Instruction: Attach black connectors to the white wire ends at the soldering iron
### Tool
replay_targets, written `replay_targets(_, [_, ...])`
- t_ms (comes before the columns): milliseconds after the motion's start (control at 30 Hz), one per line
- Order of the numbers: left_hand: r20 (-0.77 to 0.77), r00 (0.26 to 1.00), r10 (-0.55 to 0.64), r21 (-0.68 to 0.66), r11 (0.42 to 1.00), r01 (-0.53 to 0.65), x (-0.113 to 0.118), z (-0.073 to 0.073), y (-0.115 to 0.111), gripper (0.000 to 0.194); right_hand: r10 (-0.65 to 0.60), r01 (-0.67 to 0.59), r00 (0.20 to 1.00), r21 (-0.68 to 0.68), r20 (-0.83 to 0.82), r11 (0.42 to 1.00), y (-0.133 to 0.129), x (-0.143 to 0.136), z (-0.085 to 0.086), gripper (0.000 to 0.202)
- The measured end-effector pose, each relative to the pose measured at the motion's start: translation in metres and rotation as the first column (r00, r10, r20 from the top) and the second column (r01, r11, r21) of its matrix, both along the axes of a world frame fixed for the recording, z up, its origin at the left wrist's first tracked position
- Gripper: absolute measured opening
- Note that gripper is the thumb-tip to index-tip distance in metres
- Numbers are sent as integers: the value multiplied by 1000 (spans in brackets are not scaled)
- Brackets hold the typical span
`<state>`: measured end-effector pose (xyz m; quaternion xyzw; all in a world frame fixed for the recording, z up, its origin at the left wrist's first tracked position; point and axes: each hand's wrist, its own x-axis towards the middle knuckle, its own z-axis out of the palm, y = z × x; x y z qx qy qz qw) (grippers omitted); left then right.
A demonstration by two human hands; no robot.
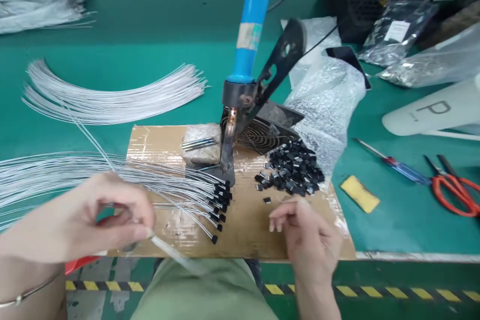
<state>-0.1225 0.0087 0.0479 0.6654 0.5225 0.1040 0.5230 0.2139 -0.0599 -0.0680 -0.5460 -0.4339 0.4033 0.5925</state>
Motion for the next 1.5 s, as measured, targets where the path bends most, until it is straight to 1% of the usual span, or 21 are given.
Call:
replay_targets(33, [54,994,-95,-105,989,100,9,-9,4,22,80,-81,996,9,29,997,-3,-4,4,42])
replay_targets(67, [88,992,-88,-149,984,100,17,-18,7,23,148,-149,988,9,48,989,-4,-7,7,41])
replay_targets(100, [88,994,-62,-148,986,75,24,-26,9,24,211,-211,976,-7,60,978,-6,-10,10,39])
replay_targets(133, [84,996,-17,-131,991,28,29,-33,10,24,242,-241,968,-32,60,970,-6,-13,13,37])
replay_targets(200, [72,997,35,-101,994,-28,34,-42,8,26,272,-268,961,-78,48,960,-4,-17,16,30])
replay_targets(233, [66,997,41,-90,995,-35,34,-44,5,26,271,-266,962,-95,40,959,-2,-19,17,26])
replay_targets(300, [58,998,39,-73,997,-34,34,-45,1,27,271,-266,962,-106,31,958,1,-22,18,18])
replay_targets(367, [48,998,37,-66,997,-33,35,-44,-1,26,258,-255,966,-91,28,963,4,-24,18,14])
replay_targets(500, [65,995,79,-21,997,-77,40,-40,1,22,246,-245,969,-41,29,969,7,-27,20,20])
replay_targets(667, [78,990,120,37,992,-123,46,-40,-1,20,286,-288,958,-128,-34,949,6,-33,16,24])
replay_targets(800, [67,992,109,22,994,-111,48,-42,-7,22,279,-300,950,-165,-142,939,6,-37,10,23])
replay_targets(900, [63,993,103,-45,994,-100,48,-43,-9,25,274,-302,946,-163,-175,939,7,-37,10,21])
replay_targets(967, [64,993,99,-86,992,-94,49,-41,-10,29,285,-306,948,-154,-144,940,8,-36,12,22])
replay_targets(1033, [50,995,86,-72,994,-82,51,-40,-11,31,302,-311,950,-127,-80,942,8,-33,14,24])
replay_targets(1100, [8,998,69,9,998,-70,55,-39,-16,24,315,-315,949,-93,-9,945,7,-31,15,25])
replay_targets(1167, [-48,996,69,129,990,-63,61,-38,-23,18,319,-316,947,-75,43,946,7,-29,16,24])
replay_targets(1233, [-79,995,60,236,971,-39,70,-38,-32,30,332,-327,940,-78,74,942,6,-29,17,23])
replay_targets(1300, [-79,997,23,301,954,2,81,-39,-39,35,354,-348,930,-71,100,935,6,-30,18,22])
replay_targets(1400, [-52,998,-17,311,950,33,95,-43,-42,24,360,-359,922,-34,142,933,7,-31,19,20])
replay_targets(1467, [-36,999,-10,269,963,19,102,-47,-41,16,354,-354,923,-26,152,935,7,-31,19,19])
replay_targets(1500, [-23,1000,6,230,973,0,104,-48,-40,16,353,-353,924,-29,149,935,7,-31,19,19])
